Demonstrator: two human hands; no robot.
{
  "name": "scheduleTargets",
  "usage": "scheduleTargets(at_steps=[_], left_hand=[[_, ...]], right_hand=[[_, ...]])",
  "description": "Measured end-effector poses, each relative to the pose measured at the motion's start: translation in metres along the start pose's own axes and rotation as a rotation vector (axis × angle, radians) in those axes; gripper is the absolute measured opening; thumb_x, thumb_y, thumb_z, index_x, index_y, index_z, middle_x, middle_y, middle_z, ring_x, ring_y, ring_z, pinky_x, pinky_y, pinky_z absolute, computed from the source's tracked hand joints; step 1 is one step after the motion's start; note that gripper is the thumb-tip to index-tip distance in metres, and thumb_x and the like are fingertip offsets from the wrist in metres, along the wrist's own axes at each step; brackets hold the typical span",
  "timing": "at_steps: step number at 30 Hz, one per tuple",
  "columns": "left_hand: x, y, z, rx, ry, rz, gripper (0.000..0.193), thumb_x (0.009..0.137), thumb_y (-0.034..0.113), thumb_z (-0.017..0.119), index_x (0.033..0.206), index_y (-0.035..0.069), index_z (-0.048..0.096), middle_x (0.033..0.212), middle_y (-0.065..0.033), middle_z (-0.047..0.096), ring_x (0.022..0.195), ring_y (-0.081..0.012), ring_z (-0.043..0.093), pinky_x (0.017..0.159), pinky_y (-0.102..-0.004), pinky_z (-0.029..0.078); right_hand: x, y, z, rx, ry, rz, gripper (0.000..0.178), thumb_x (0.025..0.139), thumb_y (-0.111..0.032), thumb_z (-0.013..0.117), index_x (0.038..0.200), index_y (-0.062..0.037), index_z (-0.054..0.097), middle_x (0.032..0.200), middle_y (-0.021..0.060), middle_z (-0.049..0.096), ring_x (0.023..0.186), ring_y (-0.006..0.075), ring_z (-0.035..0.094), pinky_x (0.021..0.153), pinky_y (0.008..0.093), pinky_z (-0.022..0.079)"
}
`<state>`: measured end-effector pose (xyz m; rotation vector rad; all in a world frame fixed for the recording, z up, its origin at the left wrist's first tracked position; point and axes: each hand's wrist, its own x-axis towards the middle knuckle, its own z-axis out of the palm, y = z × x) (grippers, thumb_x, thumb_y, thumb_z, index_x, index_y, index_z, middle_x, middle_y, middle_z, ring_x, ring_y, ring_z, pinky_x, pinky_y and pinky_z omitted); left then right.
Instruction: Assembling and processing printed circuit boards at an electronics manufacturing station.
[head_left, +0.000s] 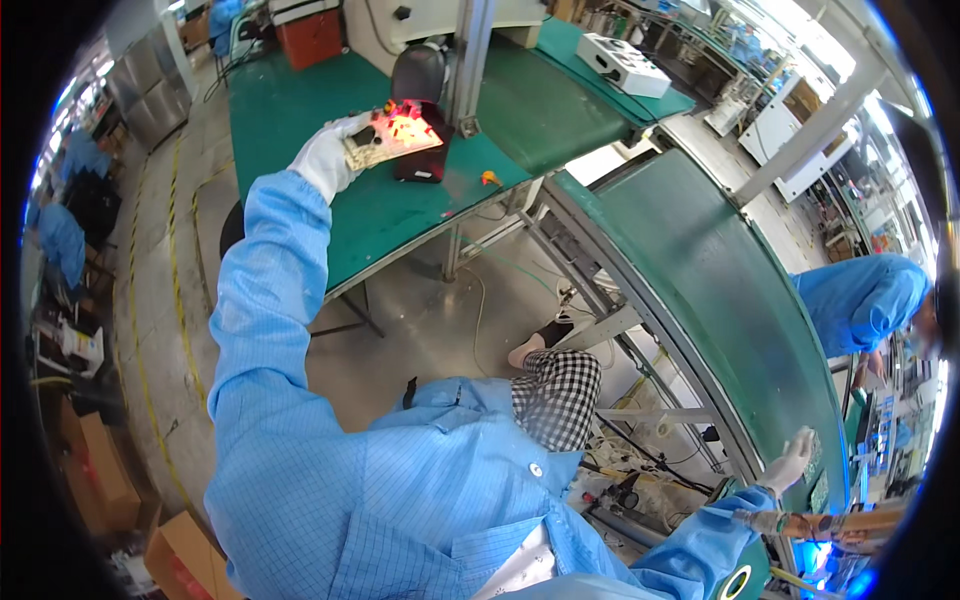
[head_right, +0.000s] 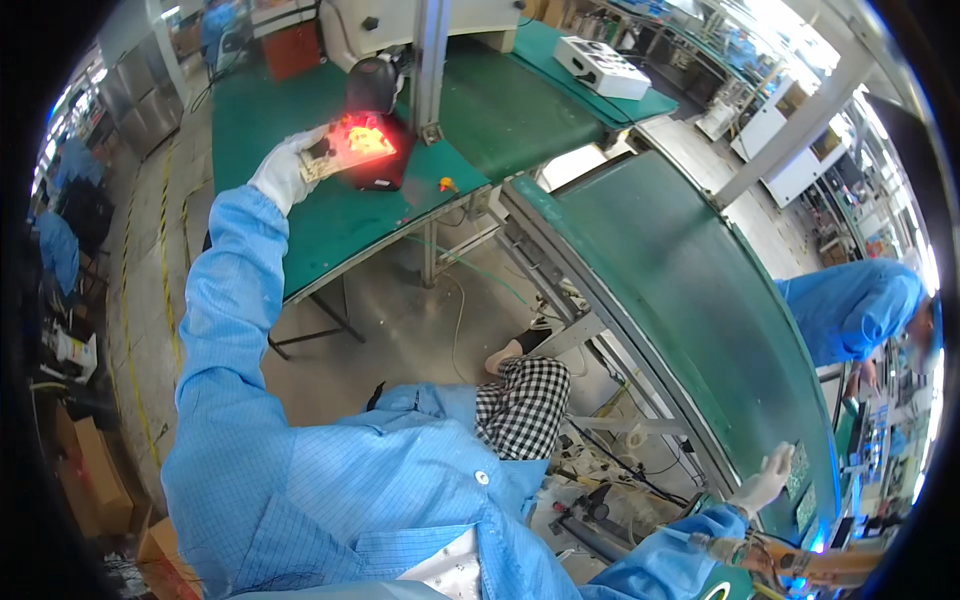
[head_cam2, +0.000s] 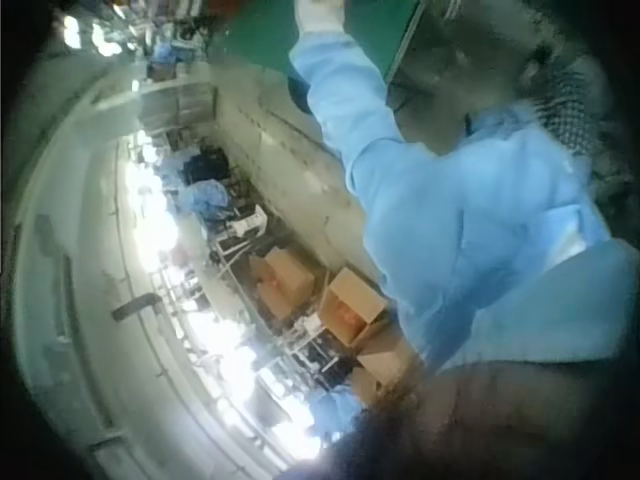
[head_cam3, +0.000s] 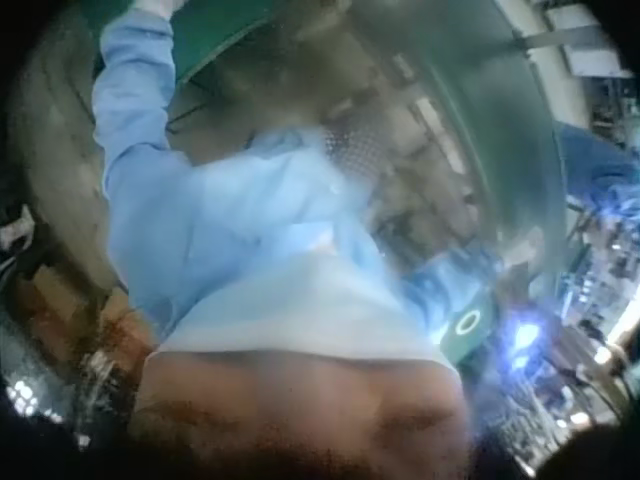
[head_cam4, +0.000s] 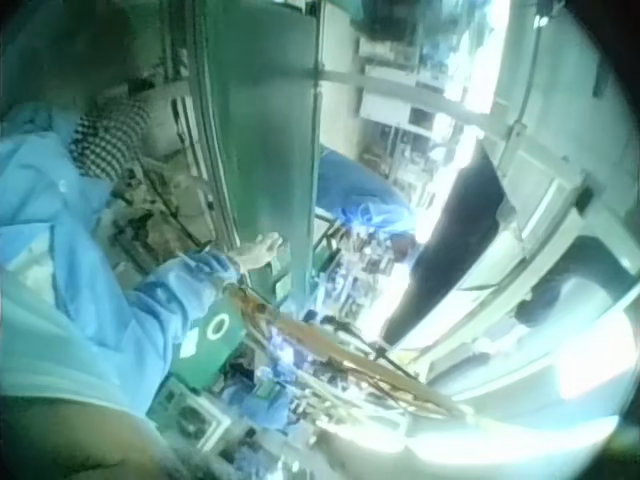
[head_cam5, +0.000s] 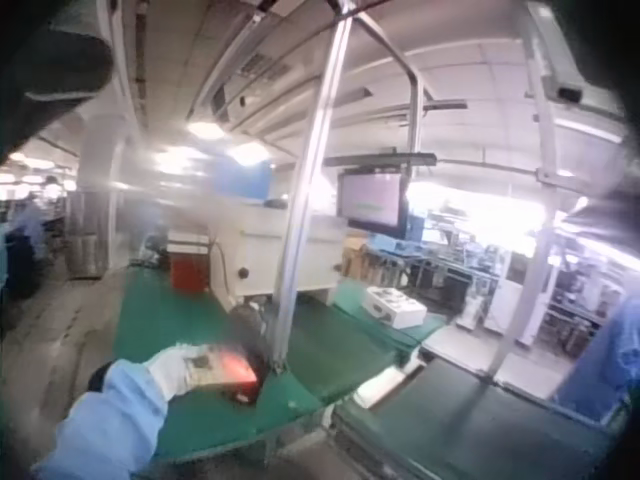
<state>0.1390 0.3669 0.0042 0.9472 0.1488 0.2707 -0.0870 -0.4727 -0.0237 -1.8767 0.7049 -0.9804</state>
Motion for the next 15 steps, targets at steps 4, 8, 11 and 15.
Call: scheduleTargets(at_steps=[4,8,11,15], left_hand=[[0.002,-0.013,0.001,-0.137,-0.059,-0.061,0.030,0.093,0.003,0.050,0.122,-0.004,0.049,0.124,-0.0180,0.056,0.113,-0.0365,0.057,0.095,-0.0561,0.050],[-0.068,-0.023,0.056,-0.356,-0.356,-0.459,0.040,0.096,0.005,0.042,0.134,-0.007,0.039,0.137,-0.0258,0.045,0.124,-0.0418,0.048,0.104,-0.0572,0.040],[-0.090,-0.068,0.079,-0.066,-0.493,-0.552,0.052,0.085,0.001,0.055,0.134,-0.009,0.041,0.134,-0.0240,0.049,0.123,-0.0365,0.051,0.106,-0.0502,0.040],[-0.153,-0.109,0.133,0.028,-0.637,-0.704,0.058,0.078,-0.002,0.065,0.132,-0.007,0.045,0.125,-0.0217,0.058,0.110,-0.0318,0.061,0.098,-0.0434,0.050]], right_hand=[[-0.052,-0.099,-0.029,0.635,-0.153,0.057,0.070,0.096,-0.047,0.045,0.146,-0.0008,0.027,0.151,0.0198,0.025,0.138,0.0359,0.029,0.112,0.0450,0.029],[-0.119,-0.128,-0.069,0.880,-0.680,-0.223,0.105,0.082,-0.074,0.045,0.149,-0.0022,0.008,0.151,0.0263,0.021,0.135,0.0373,0.033,0.112,0.0474,0.029],[-0.143,-0.147,-0.041,0.765,-0.701,-0.353,0.098,0.086,-0.066,0.050,0.147,0.0015,0.015,0.144,0.0231,0.034,0.111,0.0274,0.052,0.094,0.0403,0.046],[-0.174,-0.191,-0.002,0.359,-0.226,-0.180,0.041,0.098,-0.015,0.051,0.133,0.0041,0.044,0.125,0.0177,0.054,0.093,0.0178,0.060,0.083,0.0297,0.051]])
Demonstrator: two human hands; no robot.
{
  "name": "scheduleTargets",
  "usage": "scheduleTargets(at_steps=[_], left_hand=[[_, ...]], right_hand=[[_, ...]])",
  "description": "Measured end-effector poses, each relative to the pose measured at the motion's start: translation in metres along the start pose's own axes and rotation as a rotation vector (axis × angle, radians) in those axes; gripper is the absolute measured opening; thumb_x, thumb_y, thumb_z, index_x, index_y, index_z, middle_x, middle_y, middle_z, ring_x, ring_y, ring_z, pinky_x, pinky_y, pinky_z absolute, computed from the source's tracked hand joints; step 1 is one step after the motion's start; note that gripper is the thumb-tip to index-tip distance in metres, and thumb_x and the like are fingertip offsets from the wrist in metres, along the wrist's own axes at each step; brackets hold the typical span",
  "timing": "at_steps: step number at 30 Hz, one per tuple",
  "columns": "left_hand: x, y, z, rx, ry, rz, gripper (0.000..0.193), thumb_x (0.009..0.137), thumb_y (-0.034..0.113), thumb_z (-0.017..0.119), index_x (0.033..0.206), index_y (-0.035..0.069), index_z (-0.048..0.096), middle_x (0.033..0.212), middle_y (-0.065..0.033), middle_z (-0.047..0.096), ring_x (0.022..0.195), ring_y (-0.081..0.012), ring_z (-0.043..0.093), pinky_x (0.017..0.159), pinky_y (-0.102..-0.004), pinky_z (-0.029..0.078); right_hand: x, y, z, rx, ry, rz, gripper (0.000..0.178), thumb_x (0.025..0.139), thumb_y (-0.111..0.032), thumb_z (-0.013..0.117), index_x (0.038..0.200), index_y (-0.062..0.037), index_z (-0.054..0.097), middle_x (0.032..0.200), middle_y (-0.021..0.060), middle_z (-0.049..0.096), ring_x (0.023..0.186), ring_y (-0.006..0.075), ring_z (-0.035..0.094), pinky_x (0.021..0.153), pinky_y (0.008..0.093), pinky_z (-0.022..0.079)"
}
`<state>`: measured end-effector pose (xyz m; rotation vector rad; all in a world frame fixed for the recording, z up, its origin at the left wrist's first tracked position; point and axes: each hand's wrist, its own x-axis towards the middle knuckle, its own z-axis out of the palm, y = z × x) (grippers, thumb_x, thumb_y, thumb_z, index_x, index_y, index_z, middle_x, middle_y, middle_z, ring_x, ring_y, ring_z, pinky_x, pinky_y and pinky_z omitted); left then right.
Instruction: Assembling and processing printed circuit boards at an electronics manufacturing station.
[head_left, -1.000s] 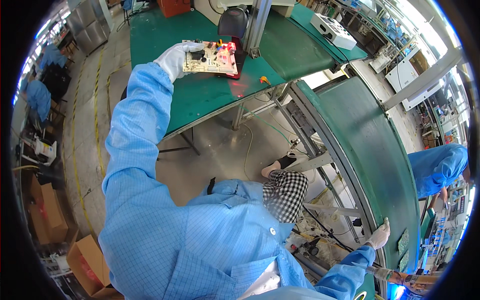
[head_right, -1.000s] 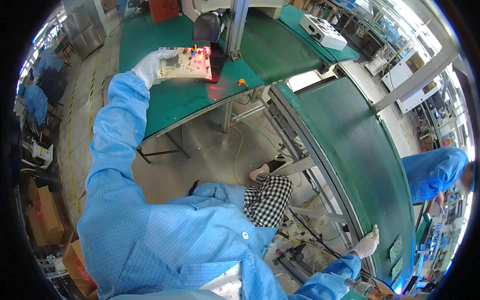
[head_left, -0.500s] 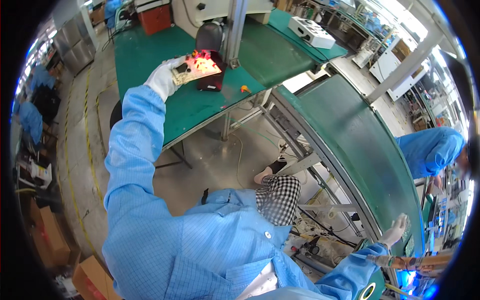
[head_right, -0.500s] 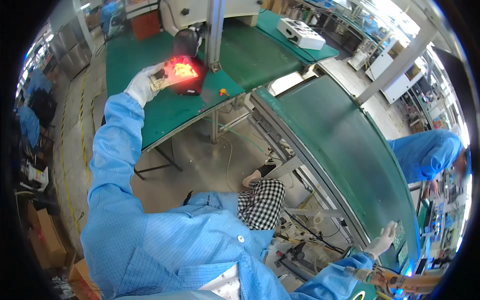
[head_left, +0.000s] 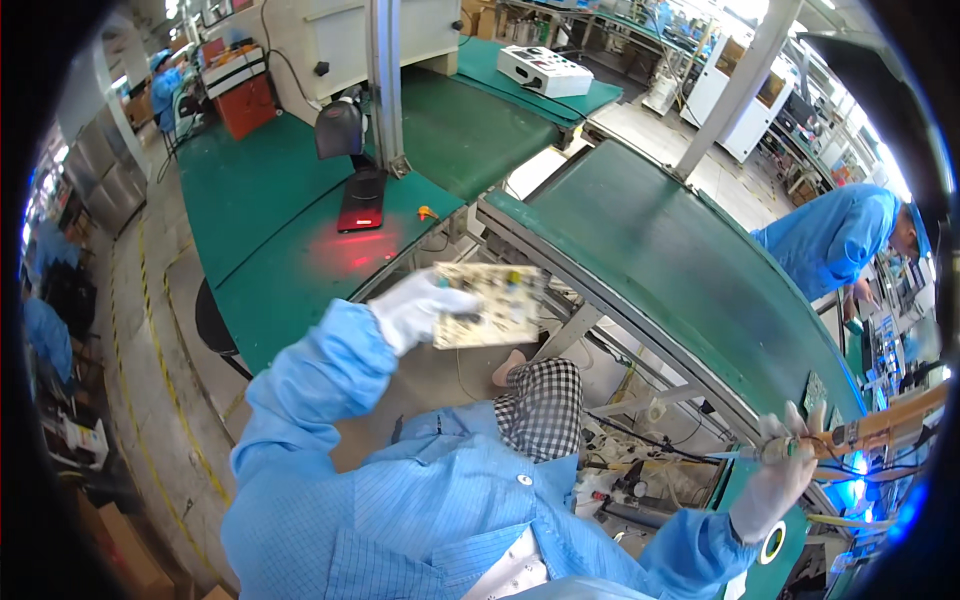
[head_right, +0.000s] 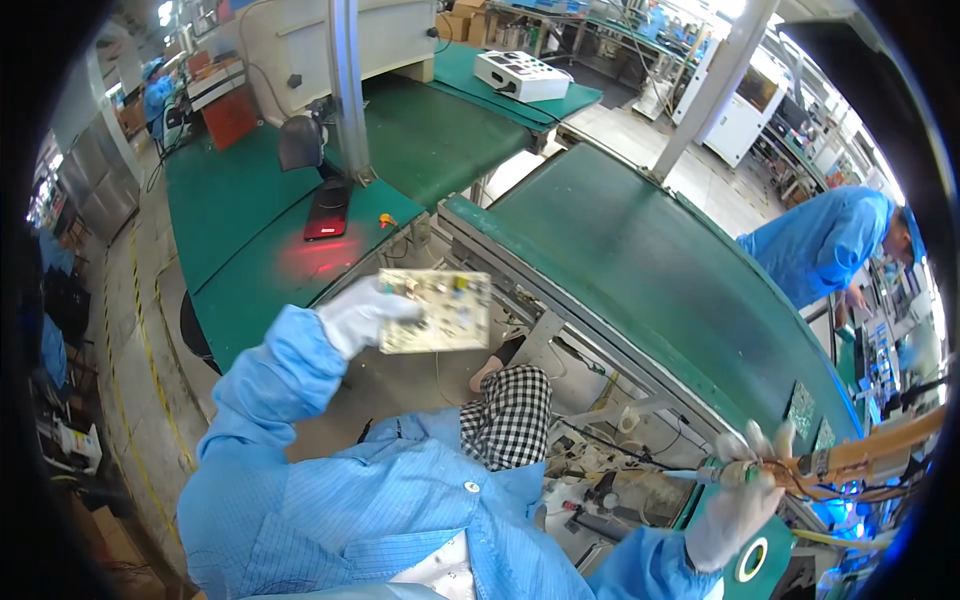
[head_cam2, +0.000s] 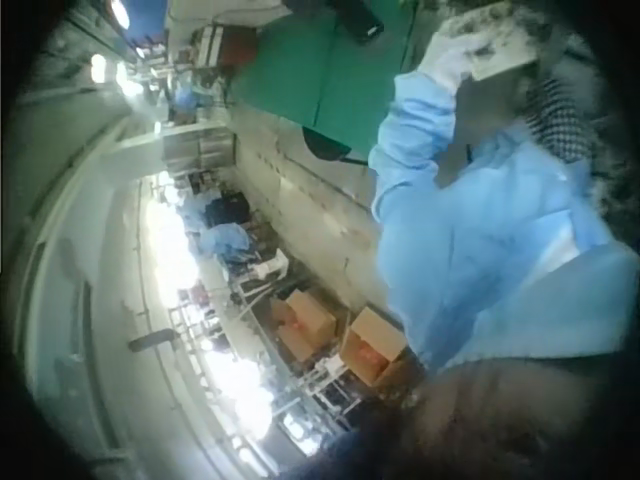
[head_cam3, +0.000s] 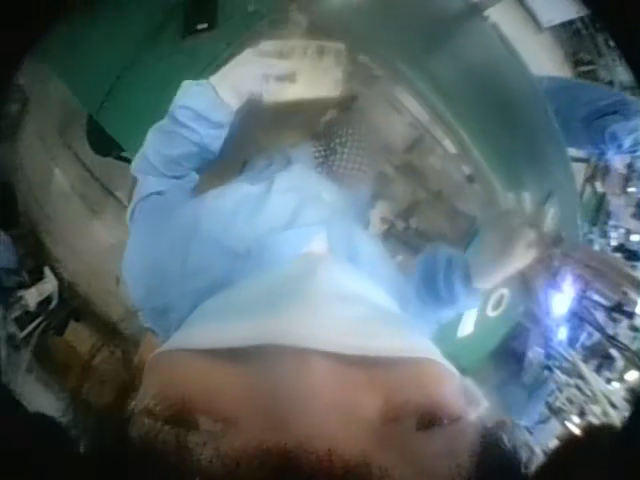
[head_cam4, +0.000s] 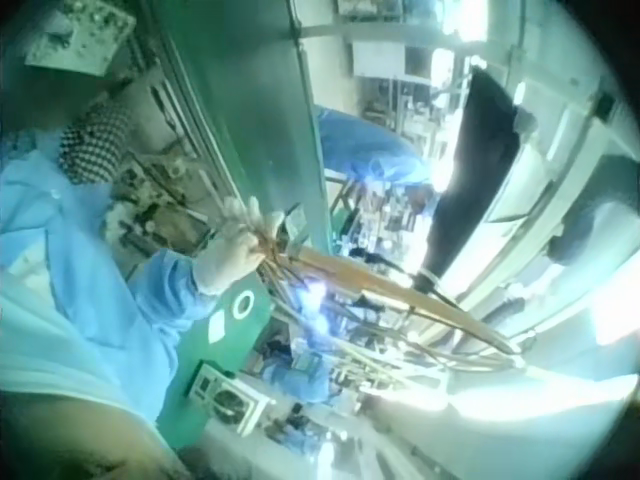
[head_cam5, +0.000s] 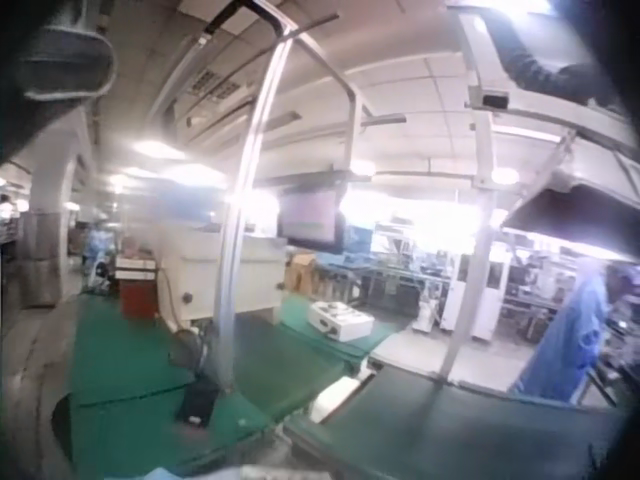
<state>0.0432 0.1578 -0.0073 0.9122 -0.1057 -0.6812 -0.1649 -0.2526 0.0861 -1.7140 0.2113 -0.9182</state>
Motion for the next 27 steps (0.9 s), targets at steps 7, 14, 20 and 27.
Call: scheduleTargets(at_steps=[7,14,20,27], left_hand=[[0.058,-0.074,0.084,0.014,-0.255,-0.109,0.060,0.082,-0.002,0.064,0.138,0.000,0.043,0.128,-0.0137,0.057,0.120,-0.0233,0.055,0.101,-0.0371,0.046],[0.066,-0.092,0.127,0.350,-0.416,-0.144,0.045,0.088,0.019,0.066,0.126,-0.003,0.053,0.112,-0.0085,0.066,0.097,-0.0128,0.061,0.083,-0.0283,0.051],[0.053,-0.098,0.153,0.230,-0.434,-0.221,0.047,0.088,0.024,0.068,0.125,-0.002,0.054,0.106,-0.0069,0.066,0.093,-0.0111,0.061,0.080,-0.0282,0.050],[0.046,-0.106,0.161,0.109,-0.377,-0.274,0.050,0.085,0.018,0.071,0.128,0.000,0.052,0.108,-0.0059,0.065,0.097,-0.0105,0.059,0.085,-0.0272,0.049]], right_hand=[[0.018,-0.002,0.075,0.472,-0.044,0.011,0.043,0.097,-0.022,0.049,0.133,0.0006,0.048,0.097,0.0130,0.067,0.058,0.0081,0.055,0.049,0.0201,0.045],[0.032,0.013,0.112,0.227,-0.084,-0.287,0.043,0.095,-0.025,0.051,0.129,0.0006,0.052,0.090,0.0121,0.064,0.052,0.0109,0.049,0.046,0.0226,0.038],[0.024,0.006,0.109,0.248,-0.063,-0.348,0.031,0.098,-0.013,0.045,0.122,0.0020,0.057,0.088,0.0138,0.064,0.053,0.0097,0.052,0.040,0.0186,0.038],[0.020,0.008,0.111,0.494,-0.127,-0.318,0.033,0.099,-0.019,0.045,0.119,0.0026,0.059,0.087,0.0135,0.064,0.052,0.0101,0.054,0.041,0.0184,0.043]])
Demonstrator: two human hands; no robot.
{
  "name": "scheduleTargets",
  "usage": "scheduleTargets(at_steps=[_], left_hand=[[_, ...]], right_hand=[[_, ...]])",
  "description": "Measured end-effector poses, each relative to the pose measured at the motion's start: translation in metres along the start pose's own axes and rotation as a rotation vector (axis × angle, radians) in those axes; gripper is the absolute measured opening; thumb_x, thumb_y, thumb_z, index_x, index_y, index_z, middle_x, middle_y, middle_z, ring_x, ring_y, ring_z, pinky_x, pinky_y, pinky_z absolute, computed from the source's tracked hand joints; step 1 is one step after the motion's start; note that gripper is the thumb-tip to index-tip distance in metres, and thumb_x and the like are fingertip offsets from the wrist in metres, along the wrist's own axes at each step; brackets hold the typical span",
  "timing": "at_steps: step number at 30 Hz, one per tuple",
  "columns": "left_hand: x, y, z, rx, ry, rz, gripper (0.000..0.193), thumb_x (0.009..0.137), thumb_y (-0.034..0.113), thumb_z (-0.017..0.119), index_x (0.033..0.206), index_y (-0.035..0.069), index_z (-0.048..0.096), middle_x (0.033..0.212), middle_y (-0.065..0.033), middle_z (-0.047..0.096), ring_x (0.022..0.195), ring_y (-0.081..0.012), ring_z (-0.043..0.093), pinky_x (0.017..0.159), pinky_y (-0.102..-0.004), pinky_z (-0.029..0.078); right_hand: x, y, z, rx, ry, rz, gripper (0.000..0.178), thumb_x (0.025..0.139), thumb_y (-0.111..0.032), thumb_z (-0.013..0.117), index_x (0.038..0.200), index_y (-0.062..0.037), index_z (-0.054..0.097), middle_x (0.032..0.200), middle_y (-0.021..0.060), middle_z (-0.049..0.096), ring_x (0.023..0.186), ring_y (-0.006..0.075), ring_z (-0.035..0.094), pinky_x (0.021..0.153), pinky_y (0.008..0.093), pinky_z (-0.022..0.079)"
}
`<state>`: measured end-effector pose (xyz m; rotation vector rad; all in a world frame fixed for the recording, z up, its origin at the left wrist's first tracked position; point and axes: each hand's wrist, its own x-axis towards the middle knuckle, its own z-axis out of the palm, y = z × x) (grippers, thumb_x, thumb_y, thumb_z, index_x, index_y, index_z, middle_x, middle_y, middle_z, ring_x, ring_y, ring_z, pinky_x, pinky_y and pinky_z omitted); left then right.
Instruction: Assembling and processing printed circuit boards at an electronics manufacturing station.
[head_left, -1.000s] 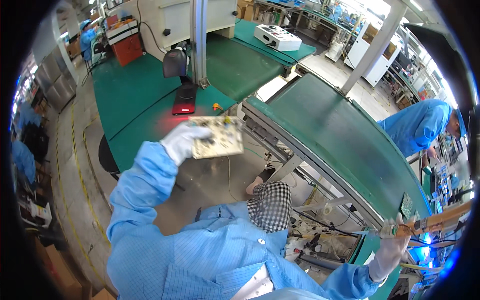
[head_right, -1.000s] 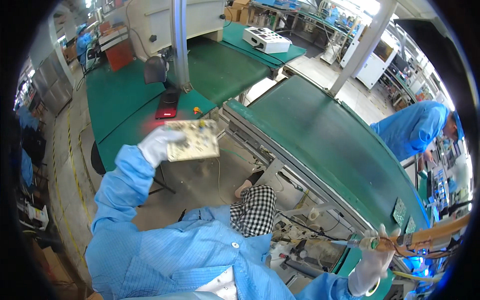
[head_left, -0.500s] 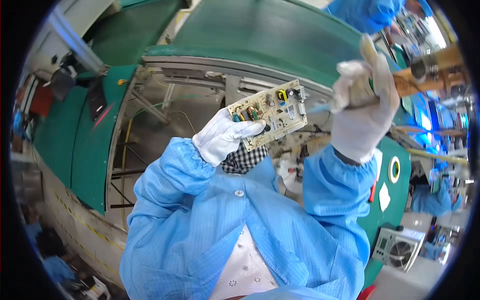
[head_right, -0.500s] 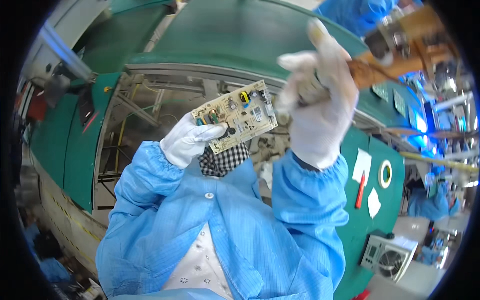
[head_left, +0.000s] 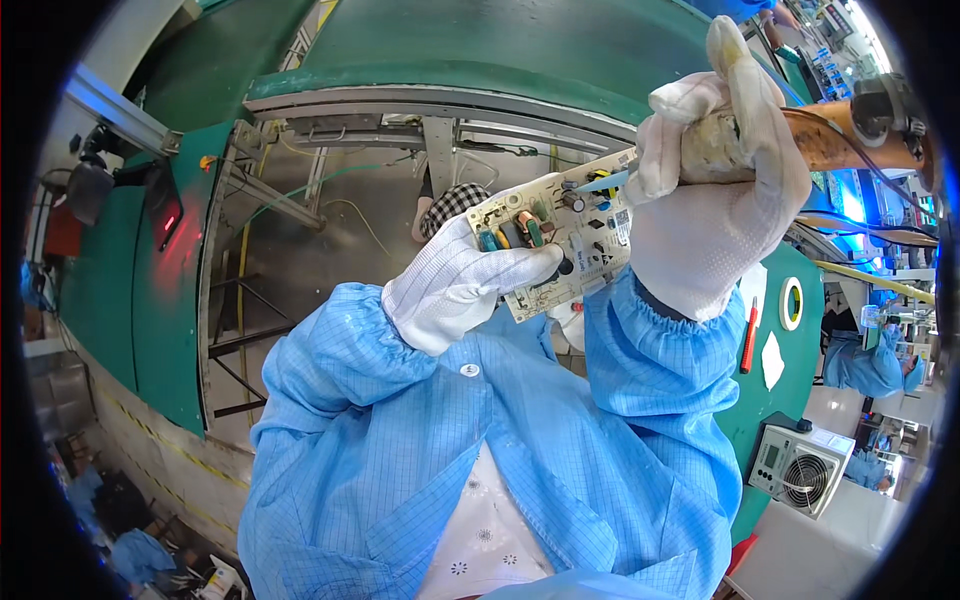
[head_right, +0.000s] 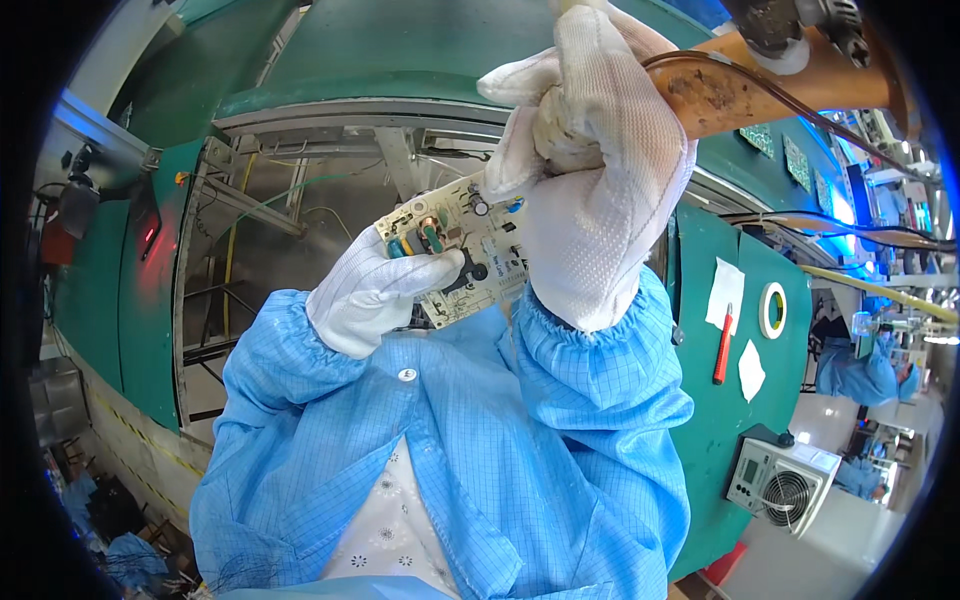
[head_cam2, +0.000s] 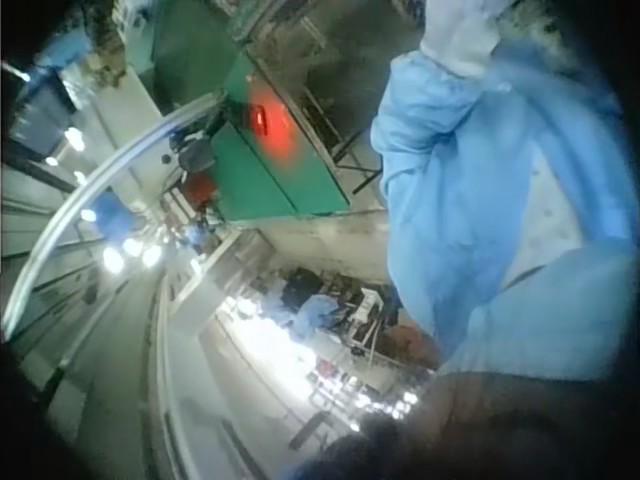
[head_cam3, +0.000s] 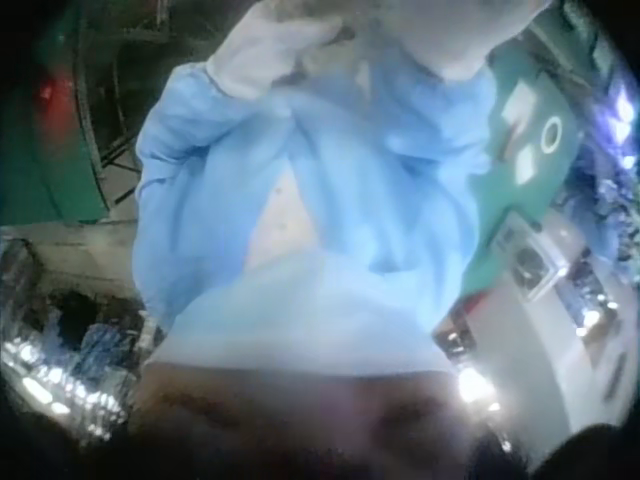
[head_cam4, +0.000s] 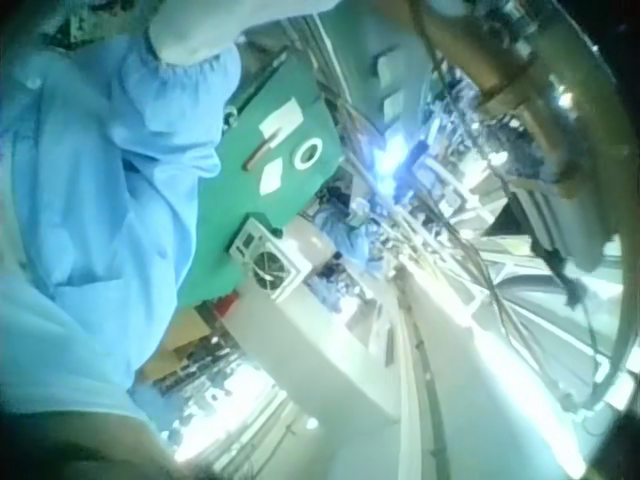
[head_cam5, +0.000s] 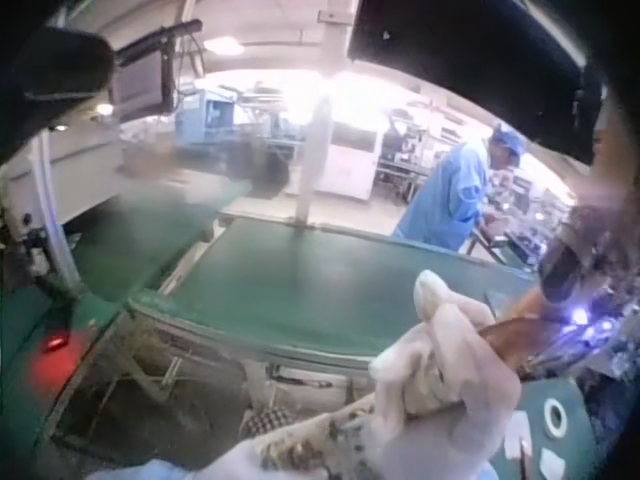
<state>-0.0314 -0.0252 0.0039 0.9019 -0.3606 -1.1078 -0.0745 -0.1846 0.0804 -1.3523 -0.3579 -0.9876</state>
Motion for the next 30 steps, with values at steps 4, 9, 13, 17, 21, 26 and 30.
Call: scheduleTargets(at_steps=[4,9,13,17,21,26,30], left_hand=[[-0.001,0.000,0.000,0.019,-0.011,0.015,0.050,0.086,0.020,0.071,0.128,0.000,0.052,0.107,-0.0052,0.065,0.097,-0.0099,0.058,0.085,-0.0267,0.049],[-0.001,0.000,-0.003,0.085,-0.007,0.024,0.049,0.086,0.021,0.071,0.127,0.000,0.053,0.106,-0.0048,0.065,0.095,-0.0099,0.059,0.084,-0.0269,0.049],[-0.001,0.001,-0.004,0.101,-0.009,-0.004,0.049,0.085,0.024,0.071,0.125,0.000,0.055,0.105,-0.0047,0.065,0.093,-0.0102,0.059,0.081,-0.0272,0.049],[-0.002,0.002,-0.009,0.167,0.004,-0.031,0.048,0.086,0.026,0.070,0.124,0.000,0.055,0.104,-0.0051,0.065,0.093,-0.0105,0.060,0.081,-0.0272,0.050],[-0.008,0.003,-0.011,0.167,0.033,0.030,0.045,0.087,0.024,0.069,0.122,0.000,0.056,0.106,-0.0055,0.064,0.094,-0.0110,0.060,0.082,-0.0274,0.051],[-0.013,-0.002,-0.012,-0.157,0.046,-0.029,0.041,0.085,0.016,0.070,0.121,0.000,0.056,0.108,-0.0069,0.064,0.097,-0.0136,0.063,0.085,-0.0285,0.053],[-0.014,-0.004,-0.010,-0.220,0.082,-0.043,0.040,0.085,0.014,0.070,0.120,0.000,0.056,0.108,-0.0079,0.064,0.098,-0.0154,0.063,0.085,-0.0306,0.054]], right_hand=[[-0.001,0.003,0.002,0.143,-0.007,0.008,0.035,0.099,-0.022,0.045,0.117,0.0030,0.060,0.086,0.0134,0.063,0.052,0.0103,0.055,0.042,0.0182,0.045],[0.000,0.006,0.002,0.326,-0.016,0.017,0.037,0.100,-0.026,0.045,0.115,0.0035,0.061,0.085,0.0132,0.063,0.051,0.0106,0.056,0.043,0.0181,0.048],[-0.001,0.006,0.003,0.295,-0.017,0.011,0.038,0.100,-0.027,0.044,0.114,0.0034,0.061,0.084,0.0130,0.063,0.050,0.0106,0.056,0.042,0.0181,0.048],[-0.001,0.004,-0.004,0.253,-0.011,0.002,0.039,0.100,-0.028,0.044,0.114,0.0033,0.061,0.084,0.0128,0.063,0.050,0.0106,0.055,0.042,0.0182,0.047],[0.001,0.004,-0.011,0.203,-0.004,-0.011,0.040,0.100,-0.029,0.043,0.114,0.0033,0.061,0.083,0.0127,0.063,0.049,0.0106,0.055,0.041,0.0183,0.047],[0.004,0.005,-0.016,0.134,0.007,-0.034,0.041,0.100,-0.030,0.042,0.113,0.0032,0.062,0.082,0.0124,0.063,0.048,0.0106,0.054,0.041,0.0184,0.046],[0.003,0.006,-0.012,0.085,0.014,-0.049,0.042,0.100,-0.031,0.041,0.113,0.0031,0.062,0.081,0.0123,0.063,0.047,0.0106,0.054,0.040,0.0185,0.045]])
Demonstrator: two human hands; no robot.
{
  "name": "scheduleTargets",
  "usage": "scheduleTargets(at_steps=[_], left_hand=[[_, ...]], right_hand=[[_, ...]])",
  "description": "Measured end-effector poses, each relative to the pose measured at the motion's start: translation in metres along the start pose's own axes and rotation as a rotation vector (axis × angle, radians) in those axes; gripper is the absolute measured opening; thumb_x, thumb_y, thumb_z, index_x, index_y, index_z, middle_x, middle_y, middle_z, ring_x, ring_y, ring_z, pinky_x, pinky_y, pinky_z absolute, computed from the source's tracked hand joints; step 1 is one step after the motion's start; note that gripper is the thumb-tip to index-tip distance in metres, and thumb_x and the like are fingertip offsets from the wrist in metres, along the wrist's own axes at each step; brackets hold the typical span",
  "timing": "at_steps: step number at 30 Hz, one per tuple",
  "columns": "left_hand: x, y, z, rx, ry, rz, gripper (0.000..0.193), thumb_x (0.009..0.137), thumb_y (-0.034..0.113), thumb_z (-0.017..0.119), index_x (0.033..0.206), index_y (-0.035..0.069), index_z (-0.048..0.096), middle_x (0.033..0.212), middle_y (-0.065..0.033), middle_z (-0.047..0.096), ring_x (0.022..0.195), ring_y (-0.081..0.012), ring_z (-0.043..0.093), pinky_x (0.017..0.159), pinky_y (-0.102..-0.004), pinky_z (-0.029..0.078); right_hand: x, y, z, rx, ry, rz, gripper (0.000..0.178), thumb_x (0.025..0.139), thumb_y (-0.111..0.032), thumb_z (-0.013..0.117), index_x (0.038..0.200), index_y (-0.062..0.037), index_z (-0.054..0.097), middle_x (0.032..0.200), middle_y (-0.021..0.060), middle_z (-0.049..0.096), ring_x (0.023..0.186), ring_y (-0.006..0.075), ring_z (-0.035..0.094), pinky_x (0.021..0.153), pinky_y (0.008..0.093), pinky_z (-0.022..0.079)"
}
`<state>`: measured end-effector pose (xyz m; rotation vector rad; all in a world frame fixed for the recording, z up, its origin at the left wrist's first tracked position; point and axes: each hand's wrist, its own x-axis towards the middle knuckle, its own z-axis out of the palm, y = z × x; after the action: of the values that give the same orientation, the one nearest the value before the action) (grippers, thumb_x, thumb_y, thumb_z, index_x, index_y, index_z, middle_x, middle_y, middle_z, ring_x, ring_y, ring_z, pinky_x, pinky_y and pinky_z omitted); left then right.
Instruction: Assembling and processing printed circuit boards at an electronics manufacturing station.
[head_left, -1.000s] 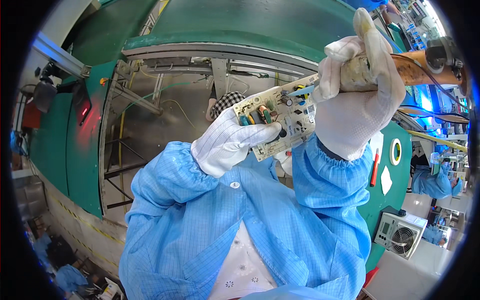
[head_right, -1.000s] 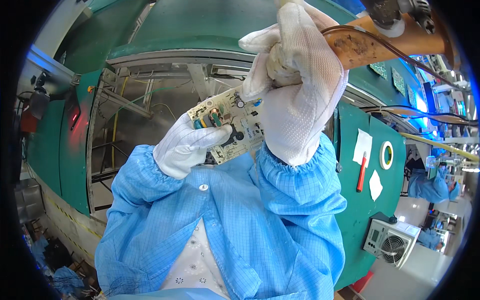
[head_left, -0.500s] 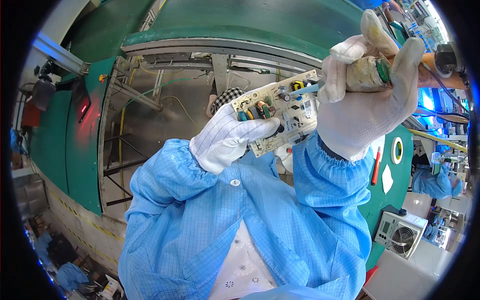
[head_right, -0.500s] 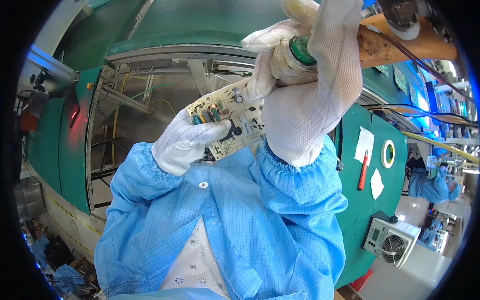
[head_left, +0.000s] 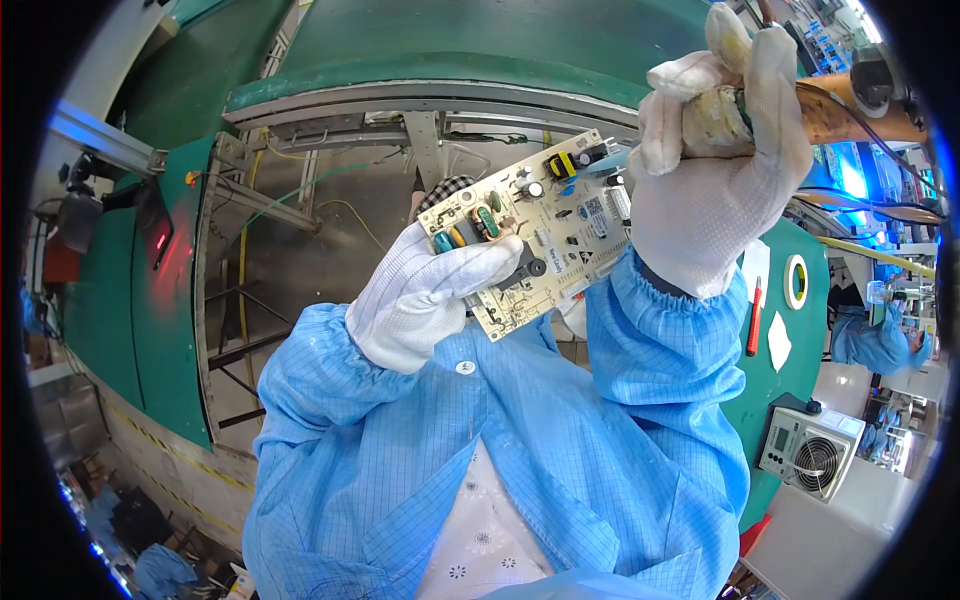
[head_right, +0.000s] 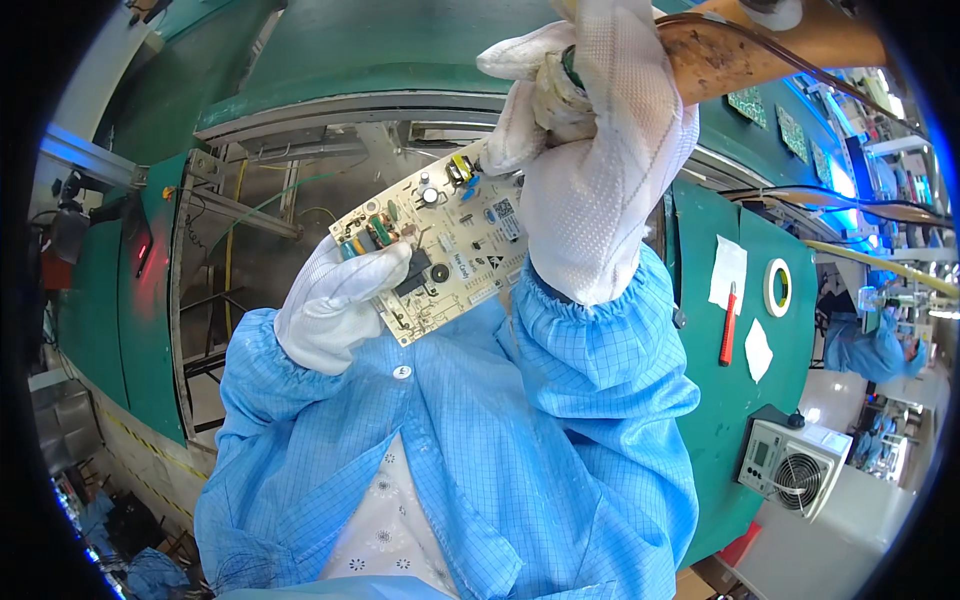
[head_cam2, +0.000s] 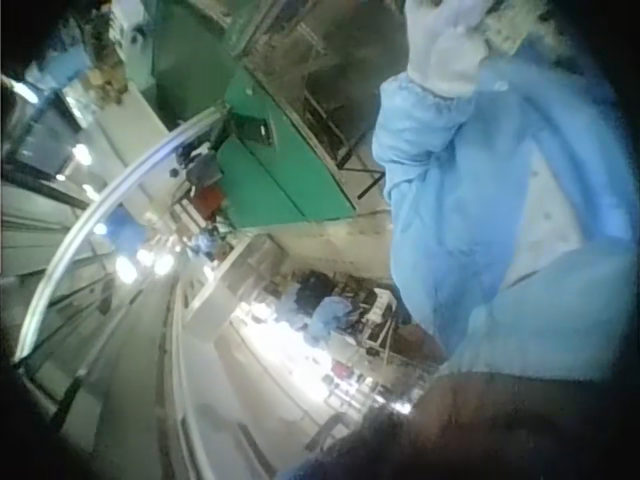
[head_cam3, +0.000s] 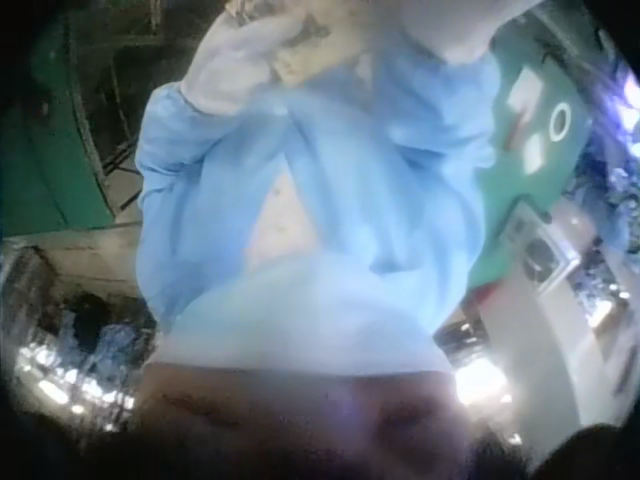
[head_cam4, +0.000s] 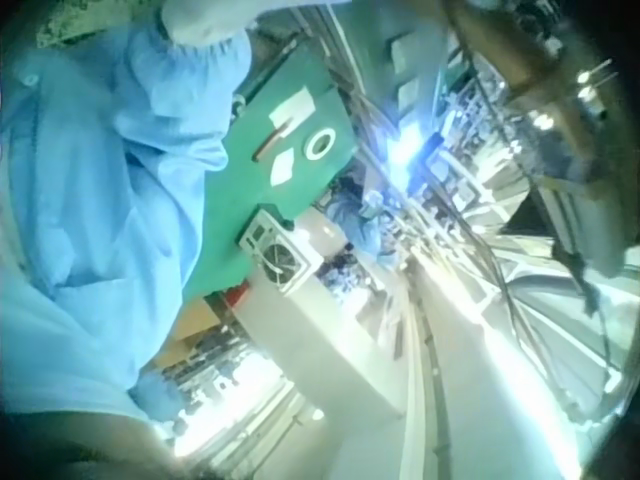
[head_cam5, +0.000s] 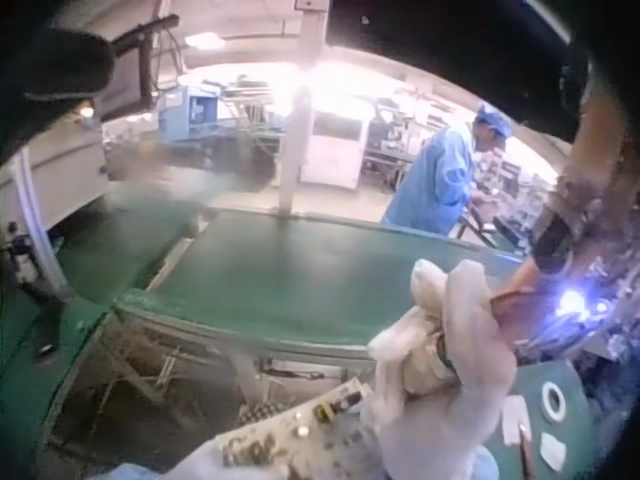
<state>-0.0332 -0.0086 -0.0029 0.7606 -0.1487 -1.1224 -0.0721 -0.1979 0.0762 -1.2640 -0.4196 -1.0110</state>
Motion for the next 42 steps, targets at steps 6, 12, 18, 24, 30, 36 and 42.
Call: scheduleTargets(at_steps=[6,12,18,24,30,36,42], left_hand=[[0.000,0.000,0.004,-0.084,0.025,-0.014,0.040,0.086,0.012,0.068,0.121,-0.002,0.055,0.111,-0.0119,0.064,0.101,-0.0200,0.064,0.087,-0.0333,0.054],[-0.001,0.000,0.003,-0.077,-0.011,-0.027,0.040,0.087,0.014,0.066,0.122,-0.003,0.053,0.112,-0.0130,0.063,0.101,-0.0219,0.064,0.088,-0.0342,0.054],[-0.001,-0.006,-0.012,0.156,-0.036,0.218,0.039,0.087,0.013,0.067,0.120,-0.002,0.054,0.109,-0.0113,0.063,0.101,-0.0192,0.064,0.088,-0.0333,0.055],[-0.007,0.000,-0.002,0.074,0.027,0.184,0.035,0.087,0.012,0.067,0.118,0.000,0.055,0.109,-0.0093,0.062,0.102,-0.0175,0.063,0.089,-0.0329,0.055],[-0.007,0.002,-0.004,-0.145,0.089,0.029,0.036,0.088,0.011,0.066,0.120,0.001,0.053,0.111,-0.0098,0.061,0.103,-0.0189,0.063,0.091,-0.0356,0.054],[-0.009,0.005,0.005,-0.064,0.000,0.150,0.037,0.090,0.012,0.063,0.123,-0.001,0.051,0.111,-0.0122,0.061,0.102,-0.0209,0.064,0.089,-0.0376,0.056],[-0.005,0.005,-0.006,-0.056,0.038,0.088,0.037,0.097,0.019,0.051,0.127,-0.003,0.047,0.118,-0.0181,0.060,0.105,-0.0274,0.064,0.086,-0.0363,0.058]], right_hand=[[0.000,0.003,-0.001,-0.063,0.002,-0.010,0.043,0.101,-0.033,0.040,0.112,0.0030,0.062,0.080,0.0120,0.063,0.046,0.0106,0.053,0.040,0.0186,0.044],[0.002,0.001,-0.010,-0.123,-0.004,-0.015,0.045,0.101,-0.034,0.039,0.112,0.0028,0.062,0.079,0.0117,0.063,0.045,0.0106,0.052,0.039,0.0188,0.043],[0.001,-0.004,-0.014,-0.183,-0.015,-0.026,0.046,0.101,-0.036,0.038,0.111,0.0027,0.062,0.077,0.0115,0.062,0.044,0.0106,0.051,0.038,0.0189,0.042],[0.001,-0.005,-0.014,-0.245,-0.027,-0.038,0.048,0.102,-0.037,0.037,0.111,0.0026,0.062,0.076,0.0112,0.062,0.043,0.0106,0.050,0.037,0.0190,0.041],[0.002,-0.005,-0.013,-0.306,-0.035,-0.050,0.049,0.102,-0.039,0.036,0.110,0.0025,0.062,0.075,0.0109,0.062,0.042,0.0106,0.050,0.037,0.0191,0.040],[0.005,0.000,-0.014,-0.366,-0.044,-0.060,0.051,0.102,-0.040,0.035,0.110,0.0024,0.062,0.074,0.0106,0.062,0.041,0.0106,0.049,0.036,0.0193,0.039],[0.003,0.000,-0.010,-0.426,-0.053,-0.073,0.052,0.102,-0.041,0.034,0.109,0.0023,0.062,0.072,0.0104,0.062,0.040,0.0106,0.048,0.035,0.0194,0.039]])
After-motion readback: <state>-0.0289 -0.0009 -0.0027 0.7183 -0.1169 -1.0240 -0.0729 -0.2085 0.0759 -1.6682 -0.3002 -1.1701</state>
